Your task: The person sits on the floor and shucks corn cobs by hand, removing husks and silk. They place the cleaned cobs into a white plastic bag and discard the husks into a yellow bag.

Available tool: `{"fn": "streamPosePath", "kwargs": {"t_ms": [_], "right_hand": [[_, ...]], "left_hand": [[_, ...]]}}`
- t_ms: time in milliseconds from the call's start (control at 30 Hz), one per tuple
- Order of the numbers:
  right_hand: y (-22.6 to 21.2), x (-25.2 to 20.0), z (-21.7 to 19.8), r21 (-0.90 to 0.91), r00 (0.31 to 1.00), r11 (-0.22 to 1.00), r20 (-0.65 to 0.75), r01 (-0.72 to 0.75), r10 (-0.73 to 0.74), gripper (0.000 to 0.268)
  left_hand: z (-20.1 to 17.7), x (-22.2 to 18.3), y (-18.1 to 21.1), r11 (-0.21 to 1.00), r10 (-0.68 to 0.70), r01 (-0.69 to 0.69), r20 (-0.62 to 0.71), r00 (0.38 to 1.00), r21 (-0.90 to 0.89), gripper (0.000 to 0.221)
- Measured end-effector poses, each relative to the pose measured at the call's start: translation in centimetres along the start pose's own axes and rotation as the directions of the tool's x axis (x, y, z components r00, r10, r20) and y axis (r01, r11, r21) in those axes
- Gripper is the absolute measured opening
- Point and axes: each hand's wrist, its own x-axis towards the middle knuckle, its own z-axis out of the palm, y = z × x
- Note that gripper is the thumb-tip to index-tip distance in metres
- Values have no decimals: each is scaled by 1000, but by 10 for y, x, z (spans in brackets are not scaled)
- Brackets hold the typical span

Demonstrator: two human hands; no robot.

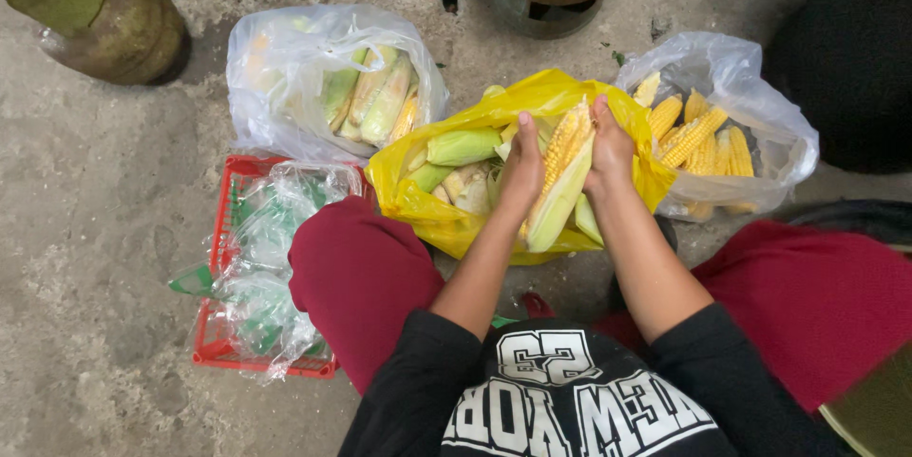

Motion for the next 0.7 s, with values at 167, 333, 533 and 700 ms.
{"fn": "streamPosePath", "kwargs": {"t_ms": [167, 333, 533, 700], "right_hand": [[5, 4, -2, 120, 966, 973, -194, 199, -174, 31], [-7, -6, -6, 252, 960, 946, -243, 202, -140, 40], [-30, -32, 17, 96, 959, 961, -142, 260, -245, 47], [-15, -66, 34, -593, 762, 520, 278, 616, -585, 42]], "left_hand": [[-1, -18, 5, 999, -36, 36, -197, 980, -4, 84], [20, -29, -19, 984, 80, -120, -274, 958, -131, 73], [41, -53, -19, 892, 416, -452, -373, 829, -10, 67], [25, -40, 19, 889, 456, -457, -193, 869, 40, 80]]}}
